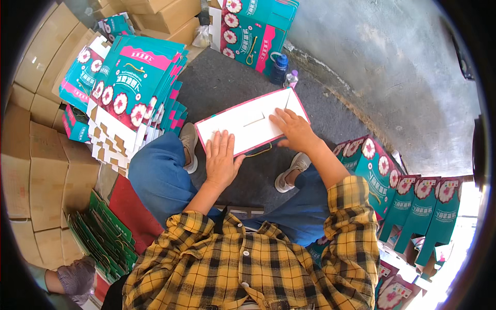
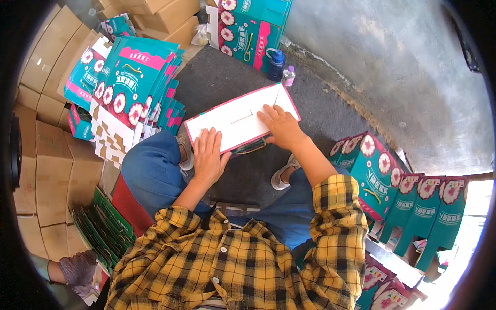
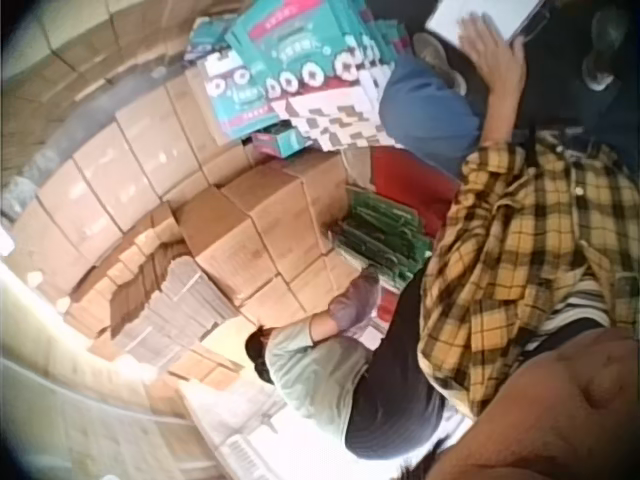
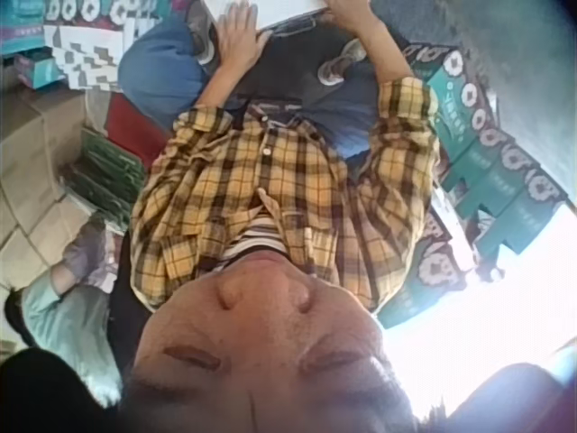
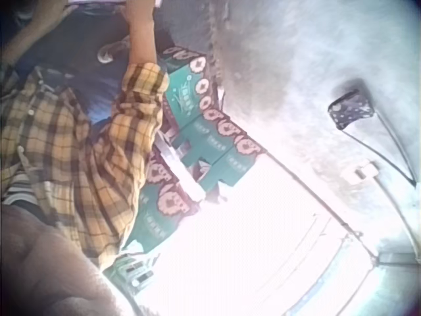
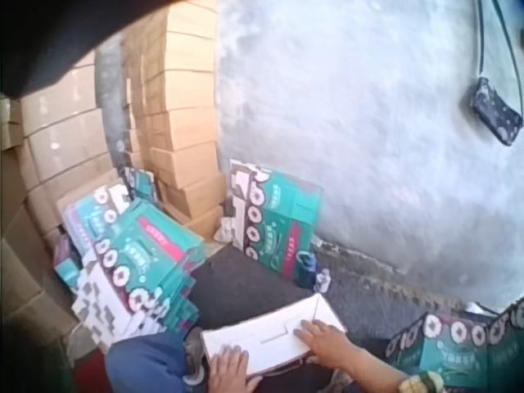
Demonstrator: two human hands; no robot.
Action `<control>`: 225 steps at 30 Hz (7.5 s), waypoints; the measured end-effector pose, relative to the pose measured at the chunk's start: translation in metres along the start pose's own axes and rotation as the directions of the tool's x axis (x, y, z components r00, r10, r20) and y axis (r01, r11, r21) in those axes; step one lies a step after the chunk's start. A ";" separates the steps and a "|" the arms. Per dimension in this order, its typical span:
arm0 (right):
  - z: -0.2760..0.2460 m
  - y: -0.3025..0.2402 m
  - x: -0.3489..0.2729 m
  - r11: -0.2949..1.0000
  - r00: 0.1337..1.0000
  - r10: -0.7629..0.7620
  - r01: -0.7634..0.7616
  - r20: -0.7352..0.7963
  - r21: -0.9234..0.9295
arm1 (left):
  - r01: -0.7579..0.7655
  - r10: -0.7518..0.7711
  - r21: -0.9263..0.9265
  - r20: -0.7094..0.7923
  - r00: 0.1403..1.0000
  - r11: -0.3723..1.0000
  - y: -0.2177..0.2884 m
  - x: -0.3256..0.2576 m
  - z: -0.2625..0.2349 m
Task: The person assembles cardboard packaging boxes by picking flattened cartons from a stack, folding and tucking their flaps into shape by hand, and stacking the assembled boxes.
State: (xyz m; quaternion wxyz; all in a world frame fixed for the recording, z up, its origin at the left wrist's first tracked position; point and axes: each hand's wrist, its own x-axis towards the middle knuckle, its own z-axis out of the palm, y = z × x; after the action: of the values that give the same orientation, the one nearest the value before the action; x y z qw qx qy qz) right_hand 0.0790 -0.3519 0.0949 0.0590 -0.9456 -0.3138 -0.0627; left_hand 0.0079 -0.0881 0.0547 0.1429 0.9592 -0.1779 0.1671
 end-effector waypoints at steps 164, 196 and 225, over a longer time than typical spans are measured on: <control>0.081 0.071 -0.018 0.668 0.637 0.428 -0.701 0.642 0.249 | 0.869 -0.386 -0.493 0.793 0.471 0.047 -0.077 -0.035 0.077; -0.019 0.047 -0.506 -0.157 -0.816 0.529 -0.365 -0.234 0.918 | -0.031 0.659 -0.820 0.437 0.612 0.572 0.335 0.041 0.053; 0.037 -0.170 -0.218 -0.097 0.115 0.985 -0.231 0.127 0.968 | -0.803 0.869 -0.382 0.000 0.495 0.458 0.144 -0.033 -0.035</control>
State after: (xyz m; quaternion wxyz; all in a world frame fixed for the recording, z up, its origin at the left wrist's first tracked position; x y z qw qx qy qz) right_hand -0.1936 -0.3394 0.0371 0.6575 -0.6439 0.3344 -0.2032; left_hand -0.0871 -0.1958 0.1048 0.1830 0.7180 -0.6657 0.0883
